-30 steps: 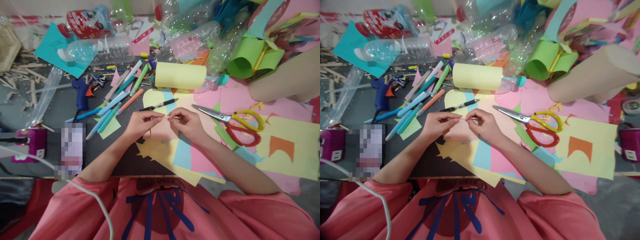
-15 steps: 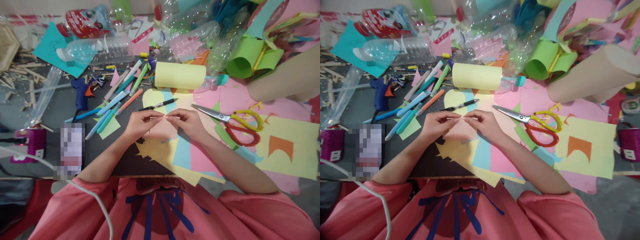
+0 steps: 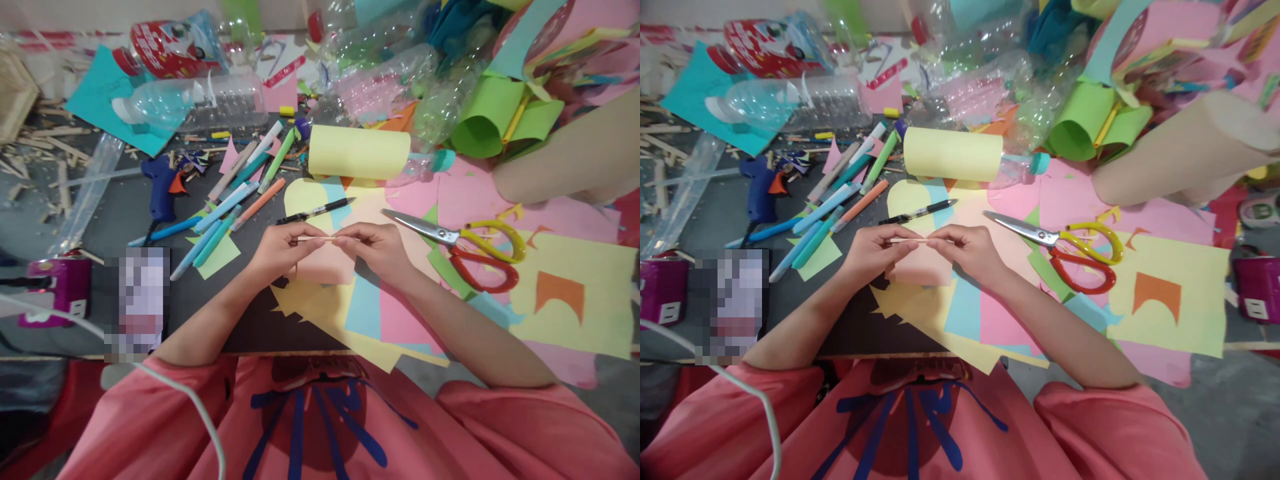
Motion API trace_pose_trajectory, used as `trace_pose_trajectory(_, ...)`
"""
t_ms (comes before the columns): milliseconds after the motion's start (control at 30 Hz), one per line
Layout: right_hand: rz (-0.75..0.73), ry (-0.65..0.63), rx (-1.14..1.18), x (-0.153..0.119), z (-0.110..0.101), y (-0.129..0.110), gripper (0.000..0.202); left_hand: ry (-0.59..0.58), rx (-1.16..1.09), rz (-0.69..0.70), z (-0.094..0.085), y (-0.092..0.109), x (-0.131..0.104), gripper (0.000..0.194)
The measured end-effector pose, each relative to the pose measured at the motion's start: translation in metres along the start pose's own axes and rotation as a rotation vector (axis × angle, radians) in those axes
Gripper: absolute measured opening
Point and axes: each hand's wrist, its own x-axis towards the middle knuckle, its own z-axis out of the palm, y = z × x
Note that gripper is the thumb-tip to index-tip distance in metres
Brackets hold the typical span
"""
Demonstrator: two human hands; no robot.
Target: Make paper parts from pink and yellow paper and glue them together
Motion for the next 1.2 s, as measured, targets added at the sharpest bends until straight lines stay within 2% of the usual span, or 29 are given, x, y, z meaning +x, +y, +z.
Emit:
trace_pose_trajectory(300, 0.037, 0.008, 0.05, 0.0006, -0.0002, 0.001, 0.023, 0.038, -0.019, 0.047, -0.0006, -0.0016, 0.002, 0.022)
trace_pose_trajectory(600, 0.025, 0.047, 0.059, 0.0015, -0.0011, -0.0008, 0.018, 0.057, -0.047, 0.041, -0.0013, -0.0026, 0.0021, 0.022)
trace_pose_trajectory(833, 0.068, -0.008, 0.095, 0.005, -0.0031, -0.0009, 0.02, 0.061, -0.04, 0.005, -0.0023, -0.0027, 0.0043, 0.026)
trace_pose_trajectory(1000, 0.11, -0.019, 0.183, 0.0077, -0.0036, 0.0, 0.025, 0.074, -0.044, 0.04, -0.0022, -0.005, 0.0052, 0.03)
trace_pose_trajectory(1200, 0.072, -0.003, 0.099, 0.0074, -0.0069, -0.0013, 0.022, 0.07, -0.057, 0.024, -0.0018, -0.006, 0.0051, 0.029)
